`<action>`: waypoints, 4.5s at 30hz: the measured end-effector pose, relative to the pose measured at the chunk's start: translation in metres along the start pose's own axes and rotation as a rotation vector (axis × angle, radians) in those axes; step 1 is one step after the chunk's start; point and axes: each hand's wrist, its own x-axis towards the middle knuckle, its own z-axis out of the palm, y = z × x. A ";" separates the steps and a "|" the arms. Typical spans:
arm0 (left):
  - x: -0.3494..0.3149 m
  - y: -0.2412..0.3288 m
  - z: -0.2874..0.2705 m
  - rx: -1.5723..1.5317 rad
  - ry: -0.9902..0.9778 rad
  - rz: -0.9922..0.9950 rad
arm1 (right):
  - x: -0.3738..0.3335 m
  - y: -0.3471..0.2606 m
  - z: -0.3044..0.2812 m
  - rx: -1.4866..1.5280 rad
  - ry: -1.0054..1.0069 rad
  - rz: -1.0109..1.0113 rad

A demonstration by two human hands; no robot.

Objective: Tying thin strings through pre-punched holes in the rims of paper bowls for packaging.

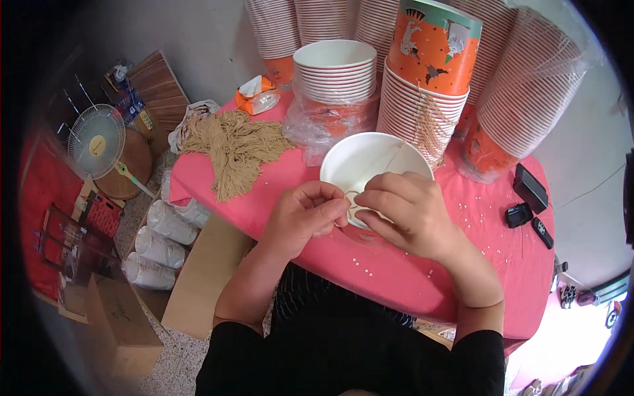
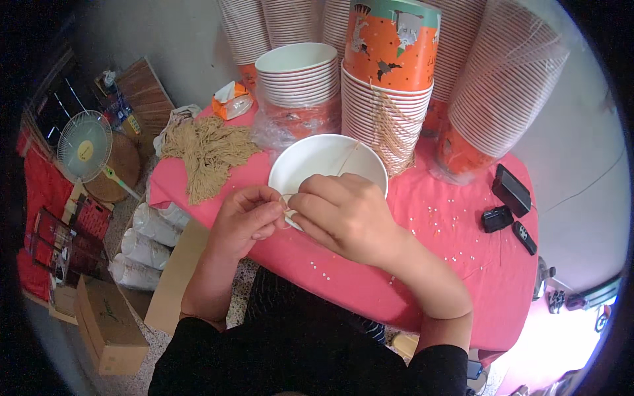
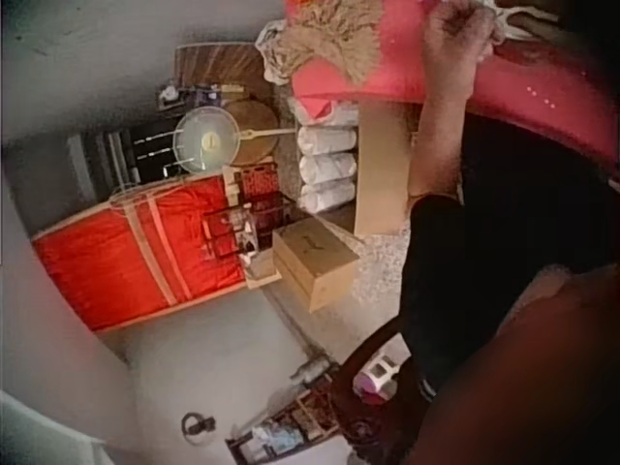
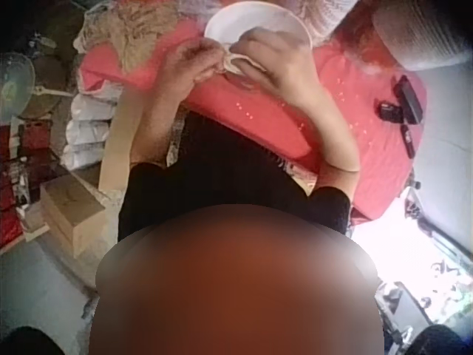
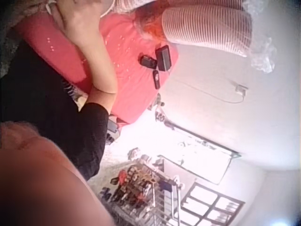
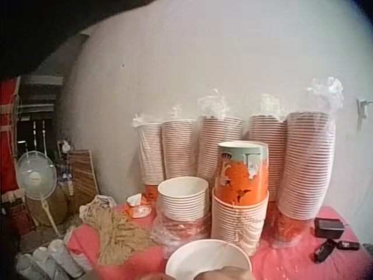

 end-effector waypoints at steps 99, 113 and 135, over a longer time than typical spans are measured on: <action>-0.011 -0.014 0.019 0.439 0.180 0.378 | 0.000 -0.004 0.007 0.184 0.057 0.110; -0.013 -0.009 0.017 0.850 0.301 0.678 | -0.004 0.001 0.005 0.134 -0.042 0.237; -0.013 -0.001 0.014 0.820 0.270 0.676 | 0.000 0.004 -0.016 0.059 -0.091 0.043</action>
